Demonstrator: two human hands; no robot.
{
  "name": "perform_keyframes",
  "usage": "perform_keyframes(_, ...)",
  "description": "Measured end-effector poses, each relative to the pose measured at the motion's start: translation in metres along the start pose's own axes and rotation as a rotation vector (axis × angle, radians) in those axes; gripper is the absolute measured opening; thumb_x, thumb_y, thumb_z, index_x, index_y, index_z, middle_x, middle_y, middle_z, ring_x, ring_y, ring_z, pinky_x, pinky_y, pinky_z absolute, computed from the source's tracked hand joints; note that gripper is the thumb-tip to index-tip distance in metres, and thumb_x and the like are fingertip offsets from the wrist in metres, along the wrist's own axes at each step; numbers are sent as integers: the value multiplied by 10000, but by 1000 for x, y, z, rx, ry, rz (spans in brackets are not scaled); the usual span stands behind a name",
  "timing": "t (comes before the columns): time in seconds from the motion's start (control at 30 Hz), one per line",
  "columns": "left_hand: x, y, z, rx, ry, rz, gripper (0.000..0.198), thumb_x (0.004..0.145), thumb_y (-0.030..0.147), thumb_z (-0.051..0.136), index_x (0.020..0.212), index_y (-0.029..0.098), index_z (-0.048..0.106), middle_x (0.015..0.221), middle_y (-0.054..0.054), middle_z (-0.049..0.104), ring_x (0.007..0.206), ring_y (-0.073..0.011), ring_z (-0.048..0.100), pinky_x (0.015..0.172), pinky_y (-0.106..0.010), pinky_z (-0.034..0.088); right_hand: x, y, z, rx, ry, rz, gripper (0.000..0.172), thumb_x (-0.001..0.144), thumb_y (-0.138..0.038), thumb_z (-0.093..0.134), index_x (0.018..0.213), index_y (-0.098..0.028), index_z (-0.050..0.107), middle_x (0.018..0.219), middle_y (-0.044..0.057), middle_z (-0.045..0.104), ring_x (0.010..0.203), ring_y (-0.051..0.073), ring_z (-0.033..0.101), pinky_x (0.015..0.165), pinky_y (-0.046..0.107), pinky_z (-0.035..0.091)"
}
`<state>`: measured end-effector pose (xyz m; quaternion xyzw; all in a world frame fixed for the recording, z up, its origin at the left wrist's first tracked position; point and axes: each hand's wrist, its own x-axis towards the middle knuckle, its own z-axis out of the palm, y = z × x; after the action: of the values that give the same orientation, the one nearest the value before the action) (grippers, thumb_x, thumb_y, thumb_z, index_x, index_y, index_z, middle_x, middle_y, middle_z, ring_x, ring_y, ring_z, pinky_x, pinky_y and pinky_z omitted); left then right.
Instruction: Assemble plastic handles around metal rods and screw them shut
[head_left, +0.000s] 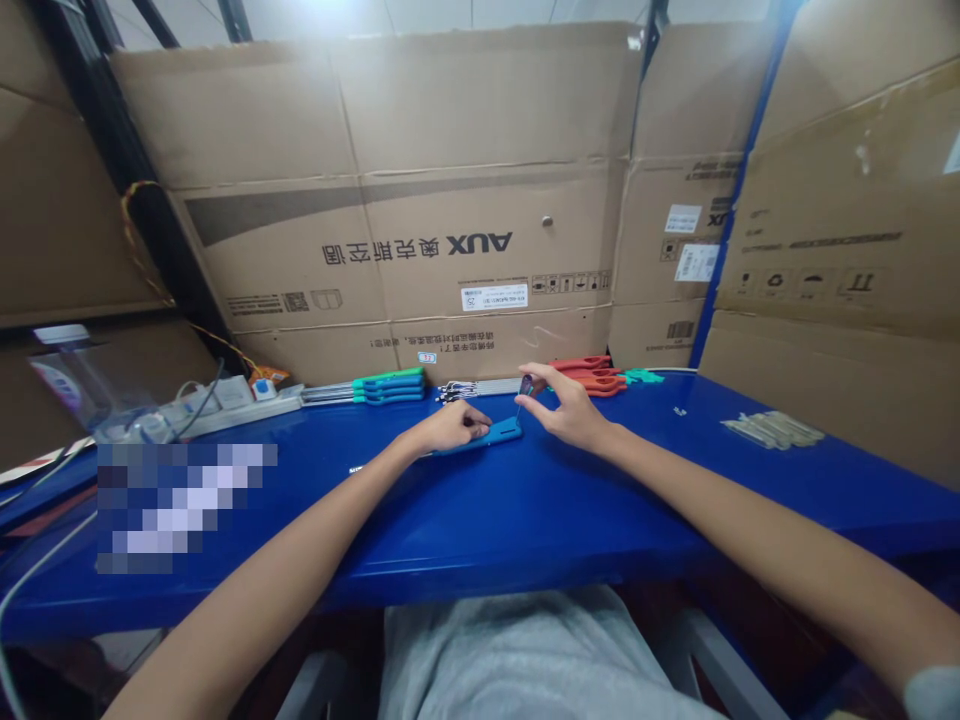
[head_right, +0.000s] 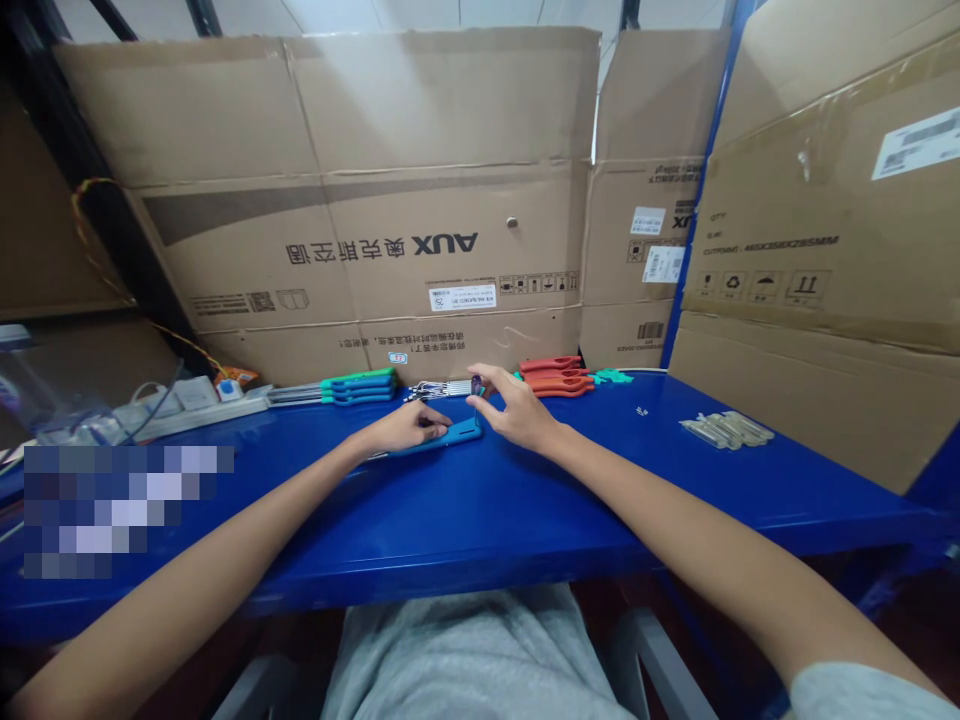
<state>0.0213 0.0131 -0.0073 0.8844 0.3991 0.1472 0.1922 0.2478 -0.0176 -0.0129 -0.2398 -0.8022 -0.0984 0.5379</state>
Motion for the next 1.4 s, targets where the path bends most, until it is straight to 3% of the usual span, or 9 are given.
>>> perform_keyframes(0.17, 0, 0, 1, 4, 1, -12, 361, 814, 241, 522, 1079, 86, 711, 1029, -83, 731, 908, -228, 654, 798, -275, 485, 1, -2, -3, -42, 16, -9, 245, 845, -263, 623, 1085, -221, 598, 851, 32, 662, 722, 150, 626, 716, 299, 545)
perform_keyframes(0.43, 2, -4, 1, 6, -1, 4, 347, 820, 242, 520, 1061, 89, 718, 1020, -81, 733, 902, -225, 652, 777, -268, 475, 5, -4, -6, -19, 95, -128, 272, 857, -114, 498, 1083, -195, 625, 947, 84, 694, 859, 180, 647, 770, 344, 544)
perform_keyframes(0.63, 2, -6, 1, -19, 3, 27, 335, 806, 256, 541, 1047, 113, 725, 1011, -62, 736, 898, -219, 646, 769, -269, 474, 7, -5, -7, -14, 99, -128, 191, 875, -151, 527, 1031, -188, 631, 858, 65, 679, 757, 156, 631, 706, 316, 527)
perform_keyframes(0.77, 2, -5, 1, -18, 12, 31, 336, 800, 244, 536, 1045, 114, 725, 1022, -68, 735, 902, -220, 648, 776, -270, 476, 6, -9, -8, -43, 88, -84, 66, 861, -240, 594, 898, -187, 607, 735, 24, 612, 661, 134, 588, 635, 278, 502)
perform_keyframes(0.87, 2, -6, 2, -13, 6, 25, 327, 801, 244, 537, 1032, 115, 729, 1003, -65, 738, 898, -223, 649, 777, -269, 474, 5, -10, -7, -54, 88, -61, 110, 840, -272, 631, 802, -194, 564, 712, 10, 593, 649, 127, 577, 608, 257, 492)
perform_keyframes(1.03, 1, -4, 1, -7, 4, 15, 344, 813, 255, 528, 1054, 107, 724, 1019, -75, 734, 897, -225, 649, 769, -271, 469, 4, -5, -5, -19, 97, -28, 137, 853, -276, 626, 963, -207, 583, 749, 4, 618, 653, 123, 592, 635, 257, 509)
perform_keyframes(1.17, 1, -4, 1, -3, 0, 13, 360, 814, 253, 520, 1076, 106, 717, 1046, -76, 728, 900, -221, 649, 777, -271, 474, 5, -4, -6, -33, 73, -84, 86, 876, -247, 594, 941, -201, 628, 783, 33, 634, 693, 137, 604, 662, 279, 517)
perform_keyframes(1.3, 2, -6, 1, -3, 5, 14, 351, 807, 251, 524, 1055, 104, 725, 1033, -77, 730, 892, -223, 649, 771, -268, 472, 6, -6, -7, -23, 80, -132, 188, 867, -157, 548, 1031, -189, 633, 924, 87, 667, 848, 178, 626, 759, 338, 534)
perform_keyframes(1.4, 3, -8, 2, -4, 7, 26, 345, 806, 252, 523, 1044, 108, 727, 1024, -70, 731, 896, -219, 646, 771, -261, 468, 6, -7, -7, -16, 87, -158, 224, 854, -107, 518, 1035, -182, 626, 906, 86, 670, 838, 179, 615, 752, 351, 533)
